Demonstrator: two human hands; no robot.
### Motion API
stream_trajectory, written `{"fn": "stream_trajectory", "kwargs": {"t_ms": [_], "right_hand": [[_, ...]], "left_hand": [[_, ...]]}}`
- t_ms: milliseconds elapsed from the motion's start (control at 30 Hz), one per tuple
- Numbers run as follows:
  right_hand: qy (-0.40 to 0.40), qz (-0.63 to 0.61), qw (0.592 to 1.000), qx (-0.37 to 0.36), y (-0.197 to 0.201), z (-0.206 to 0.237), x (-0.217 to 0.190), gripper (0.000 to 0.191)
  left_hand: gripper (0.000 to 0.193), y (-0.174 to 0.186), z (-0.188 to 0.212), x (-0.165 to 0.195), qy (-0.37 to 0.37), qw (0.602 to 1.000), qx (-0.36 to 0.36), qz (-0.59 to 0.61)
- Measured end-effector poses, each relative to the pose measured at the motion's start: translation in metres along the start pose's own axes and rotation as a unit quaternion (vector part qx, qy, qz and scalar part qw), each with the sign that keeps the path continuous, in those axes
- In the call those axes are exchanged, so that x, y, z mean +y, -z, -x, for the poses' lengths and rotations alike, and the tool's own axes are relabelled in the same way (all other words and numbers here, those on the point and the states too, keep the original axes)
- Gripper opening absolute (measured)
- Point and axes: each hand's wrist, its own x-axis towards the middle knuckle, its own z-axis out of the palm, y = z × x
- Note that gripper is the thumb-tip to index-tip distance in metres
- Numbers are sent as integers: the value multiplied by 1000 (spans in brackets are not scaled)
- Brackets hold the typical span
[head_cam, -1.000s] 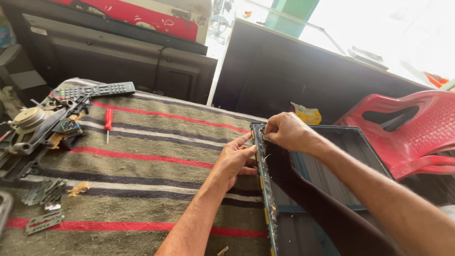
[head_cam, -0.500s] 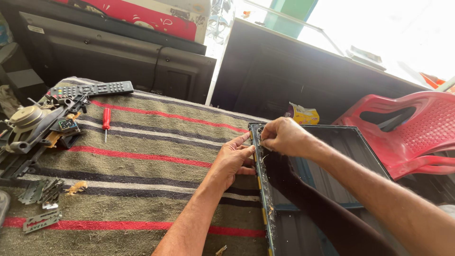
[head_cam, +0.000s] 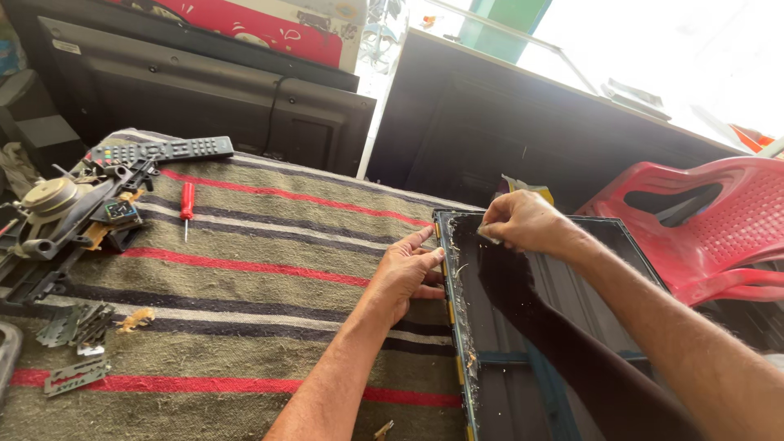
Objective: The person scrapes dried adhesive residue off the edge of a flat TV screen panel with a razor blade, working along the frame edge section by section. They hold the panel steady with one hand while peeling off strips of residue, then rotate the panel to reach another edge and continue scraping.
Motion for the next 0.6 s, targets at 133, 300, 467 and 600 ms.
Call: {"fn": "stream_trajectory", "kwargs": {"t_ms": [133, 300, 467, 600], "right_hand": [[61, 13, 998, -19, -14, 15, 0, 19], [99, 60, 993, 21, -17, 8, -13, 19], [110, 88, 990, 6, -21, -2, -26, 20], [98, 128, 986, -32, -17, -2, -38, 20]], "left_hand": [[67, 2, -1, -2, -1, 1000, -4, 2], [64, 4, -4, -4, -6, 1000, -13, 6], [59, 6, -5, -6, -12, 999, -25, 19], [59, 7, -4, -6, -15, 999, -31, 27]]}}
